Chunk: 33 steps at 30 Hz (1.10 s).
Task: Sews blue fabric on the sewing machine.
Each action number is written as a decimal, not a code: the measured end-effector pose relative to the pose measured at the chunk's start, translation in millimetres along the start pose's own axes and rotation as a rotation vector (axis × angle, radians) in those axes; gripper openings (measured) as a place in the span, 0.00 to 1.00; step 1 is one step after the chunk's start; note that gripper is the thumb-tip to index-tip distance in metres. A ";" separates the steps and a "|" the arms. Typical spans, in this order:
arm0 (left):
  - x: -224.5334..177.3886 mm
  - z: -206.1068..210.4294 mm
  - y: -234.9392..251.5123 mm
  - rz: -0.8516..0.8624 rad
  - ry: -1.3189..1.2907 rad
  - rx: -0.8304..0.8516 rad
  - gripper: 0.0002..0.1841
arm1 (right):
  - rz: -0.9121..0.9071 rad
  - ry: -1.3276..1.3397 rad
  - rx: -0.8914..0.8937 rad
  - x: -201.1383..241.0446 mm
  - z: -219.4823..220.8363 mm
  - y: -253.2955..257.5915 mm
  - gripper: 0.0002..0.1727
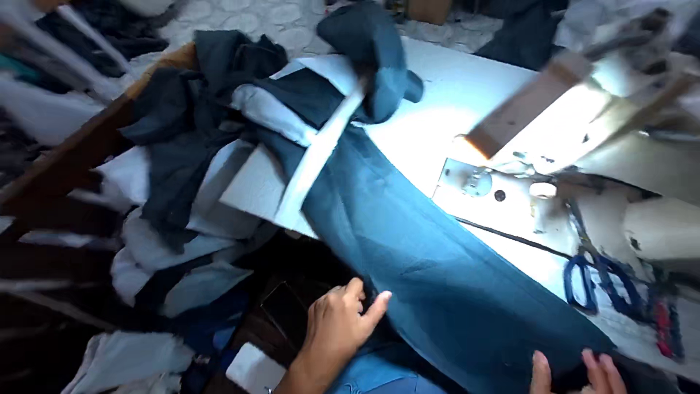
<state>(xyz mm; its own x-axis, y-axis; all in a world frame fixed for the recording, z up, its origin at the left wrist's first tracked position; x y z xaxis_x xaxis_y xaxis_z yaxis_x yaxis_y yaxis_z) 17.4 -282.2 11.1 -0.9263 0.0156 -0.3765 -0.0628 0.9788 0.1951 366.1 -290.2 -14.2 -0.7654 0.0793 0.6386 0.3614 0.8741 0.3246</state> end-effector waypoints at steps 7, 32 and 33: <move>13.1 47.8 1.8 -0.312 -1.046 0.079 0.13 | 0.937 0.948 0.502 -30.0 20.8 -23.6 0.18; -43.2 21.2 124.6 0.362 0.051 0.165 0.38 | 0.707 0.830 0.793 69.8 80.0 92.6 0.29; -30.4 37.2 136.5 0.274 0.076 0.252 0.42 | 0.627 0.772 0.741 62.8 72.3 97.5 0.32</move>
Point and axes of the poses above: each hand's wrist, its own y-axis towards the middle knuckle, its own z-axis out of the palm, x = y × z, the point moved 8 cm from there along y, towards the middle knuckle, and after that the axes turned 14 degrees about z, right-handed, at the moved point
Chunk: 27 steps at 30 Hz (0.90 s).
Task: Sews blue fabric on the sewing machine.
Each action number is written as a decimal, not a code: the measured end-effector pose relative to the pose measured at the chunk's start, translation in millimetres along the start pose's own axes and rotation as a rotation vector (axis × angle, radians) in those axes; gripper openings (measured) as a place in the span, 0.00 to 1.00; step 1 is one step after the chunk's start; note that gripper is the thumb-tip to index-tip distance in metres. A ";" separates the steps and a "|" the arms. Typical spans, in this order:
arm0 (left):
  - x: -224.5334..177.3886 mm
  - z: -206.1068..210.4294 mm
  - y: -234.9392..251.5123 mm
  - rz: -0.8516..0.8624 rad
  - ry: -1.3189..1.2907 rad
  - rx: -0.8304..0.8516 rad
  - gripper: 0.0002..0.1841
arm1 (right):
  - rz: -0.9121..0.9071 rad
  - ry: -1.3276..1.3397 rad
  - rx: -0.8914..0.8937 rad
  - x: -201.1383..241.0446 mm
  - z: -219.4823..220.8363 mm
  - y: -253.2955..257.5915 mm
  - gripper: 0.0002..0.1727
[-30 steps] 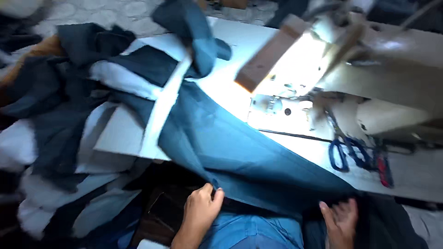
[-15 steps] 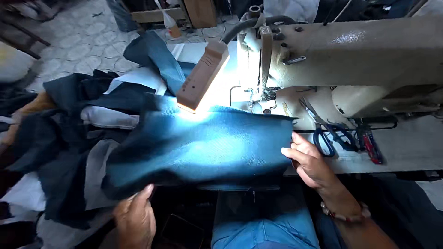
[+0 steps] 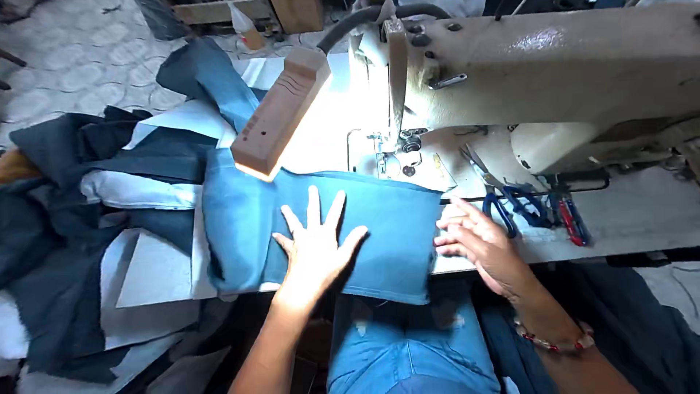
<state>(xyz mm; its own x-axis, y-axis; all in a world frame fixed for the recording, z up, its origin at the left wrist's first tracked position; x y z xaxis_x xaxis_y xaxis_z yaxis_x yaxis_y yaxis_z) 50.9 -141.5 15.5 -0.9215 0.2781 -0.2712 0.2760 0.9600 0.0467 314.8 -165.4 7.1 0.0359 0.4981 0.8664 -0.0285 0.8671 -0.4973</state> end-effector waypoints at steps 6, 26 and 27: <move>57.3 3.4 15.8 -0.062 0.055 0.024 0.43 | -0.652 -0.640 -0.410 27.8 -35.0 -24.6 0.18; 75.8 -5.5 76.3 0.501 -0.168 -0.142 0.46 | -0.824 -1.219 -0.285 28.5 40.4 8.1 0.23; 72.7 -9.0 73.4 0.575 -0.155 -0.292 0.44 | -0.715 -1.222 -0.405 32.2 15.1 1.6 0.22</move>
<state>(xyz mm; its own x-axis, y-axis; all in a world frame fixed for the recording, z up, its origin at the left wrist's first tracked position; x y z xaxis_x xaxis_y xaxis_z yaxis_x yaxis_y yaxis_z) 1.6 -50.5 7.9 -0.5932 0.7622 -0.2592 0.6068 0.6349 0.4782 300.8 -148.1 34.9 -0.9315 -0.1642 0.3245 -0.0856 0.9662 0.2432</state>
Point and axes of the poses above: each hand's wrist, its own y-axis towards the middle knuckle, its own z-axis out of the palm, x = y × z, the point moved 8 cm from there along y, towards the middle knuckle, and after that the axes turned 14 degrees about z, right-handed, at the moved point
